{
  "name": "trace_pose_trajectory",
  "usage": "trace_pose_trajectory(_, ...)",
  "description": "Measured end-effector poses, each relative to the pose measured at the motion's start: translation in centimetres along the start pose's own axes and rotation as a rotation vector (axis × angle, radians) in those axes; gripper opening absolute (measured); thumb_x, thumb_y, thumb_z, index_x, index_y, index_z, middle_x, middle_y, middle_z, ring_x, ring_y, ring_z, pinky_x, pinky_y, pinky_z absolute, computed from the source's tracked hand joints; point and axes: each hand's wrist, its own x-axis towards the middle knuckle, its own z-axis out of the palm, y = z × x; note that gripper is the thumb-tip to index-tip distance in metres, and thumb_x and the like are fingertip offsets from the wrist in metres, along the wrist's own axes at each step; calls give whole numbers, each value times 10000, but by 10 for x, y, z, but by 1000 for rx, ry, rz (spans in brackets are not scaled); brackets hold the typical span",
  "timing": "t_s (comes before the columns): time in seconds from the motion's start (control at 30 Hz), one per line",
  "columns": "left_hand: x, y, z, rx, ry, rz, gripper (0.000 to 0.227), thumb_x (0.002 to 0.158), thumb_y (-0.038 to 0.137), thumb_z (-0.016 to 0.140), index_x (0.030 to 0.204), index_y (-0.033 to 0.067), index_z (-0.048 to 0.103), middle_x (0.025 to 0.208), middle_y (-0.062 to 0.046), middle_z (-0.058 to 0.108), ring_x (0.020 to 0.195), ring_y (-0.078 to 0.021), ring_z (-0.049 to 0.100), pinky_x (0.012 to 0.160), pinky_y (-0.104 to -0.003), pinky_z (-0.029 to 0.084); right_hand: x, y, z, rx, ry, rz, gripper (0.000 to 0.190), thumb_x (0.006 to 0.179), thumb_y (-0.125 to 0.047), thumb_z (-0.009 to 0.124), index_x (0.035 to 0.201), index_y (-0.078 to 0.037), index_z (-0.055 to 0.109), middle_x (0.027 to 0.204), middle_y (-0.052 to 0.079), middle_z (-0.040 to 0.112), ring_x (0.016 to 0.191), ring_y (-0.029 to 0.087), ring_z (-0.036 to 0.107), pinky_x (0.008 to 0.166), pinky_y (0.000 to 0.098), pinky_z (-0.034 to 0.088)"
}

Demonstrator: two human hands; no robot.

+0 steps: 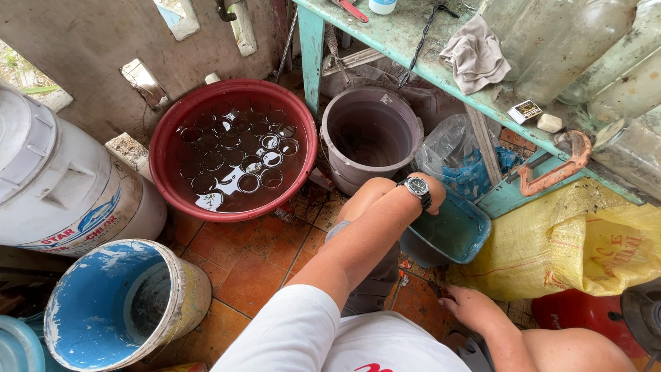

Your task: A person prepares and cuts glass bottles using a manual heating and cooling method in a workshop environment.

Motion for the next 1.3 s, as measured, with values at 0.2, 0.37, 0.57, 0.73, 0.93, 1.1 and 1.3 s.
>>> trace_pose_trajectory(0.2, -5, 1, 0, -1, 39, -9, 485, 1012, 544, 527, 1310, 194, 683, 1284, 34, 675, 1130, -210, 679, 903, -403, 589, 1, 1, 2, -5, 23, -18, 437, 968, -512, 557, 1301, -241, 638, 1263, 81, 731, 1135, 314, 695, 908, 401, 542)
trace_pose_trajectory(0.37, -5, 2, 0, -1, 38, -13, 480, 1014, 540, 527, 1309, 196, 686, 1281, 41, 671, 1139, -207, 674, 918, -398, 583, -1, 1, 1, 13, 32, -22, 454, 966, -506, 558, 1336, -252, 630, 1316, 56, 715, 1180, 300, 687, 950, 384, 545)
trace_pose_trajectory(0.57, -3, 1, 1, 6, 27, -13, 491, 1015, 547, 517, 1317, 195, 678, 1284, 40, 669, 1136, -208, 675, 914, -394, 584, 0, 1, 1, 5, 30, -17, 435, 971, -509, 554, 1288, -225, 641, 1249, 79, 736, 1121, 312, 698, 897, 396, 539)
trace_pose_trajectory(0.73, -7, 1, -2, -2, 22, -4, 500, 1018, 543, 513, 1329, 186, 673, 1323, 24, 658, 1171, -220, 666, 929, -407, 581, 0, 1, 1, 2, 13, -15, 470, 979, -509, 547, 1354, -234, 616, 1334, 61, 703, 1190, 302, 683, 949, 392, 544)
trace_pose_trajectory(0.93, -4, 2, -1, -12, 18, -18, 460, 1015, 531, 524, 1295, 207, 691, 1276, 41, 665, 1119, -206, 678, 899, -393, 587, -6, -5, -5, 3, -5, -13, 460, 984, -513, 540, 1340, -232, 618, 1318, 63, 705, 1174, 299, 682, 927, 395, 542)
trace_pose_trajectory(1.1, 4, 5, 0, 5, -20, -51, 279, 1035, 426, 573, 1165, 234, 728, 1170, 78, 667, 1000, -160, 663, 839, -371, 562, -16, -15, -14, -11, -35, 19, 368, 1009, -485, 517, 1213, -206, 643, 1168, 77, 741, 1029, 286, 699, 810, 397, 515)
trace_pose_trajectory(1.3, 3, -3, 15, 43, 140, 58, 332, 1018, 14, 482, 771, 178, 630, 722, 39, 476, 606, -147, 368, 558, -319, 390, -22, -24, -20, -29, -53, 12, 444, 1027, -481, 507, 1361, -201, 594, 1321, 51, 689, 1151, 269, 682, 901, 400, 542)
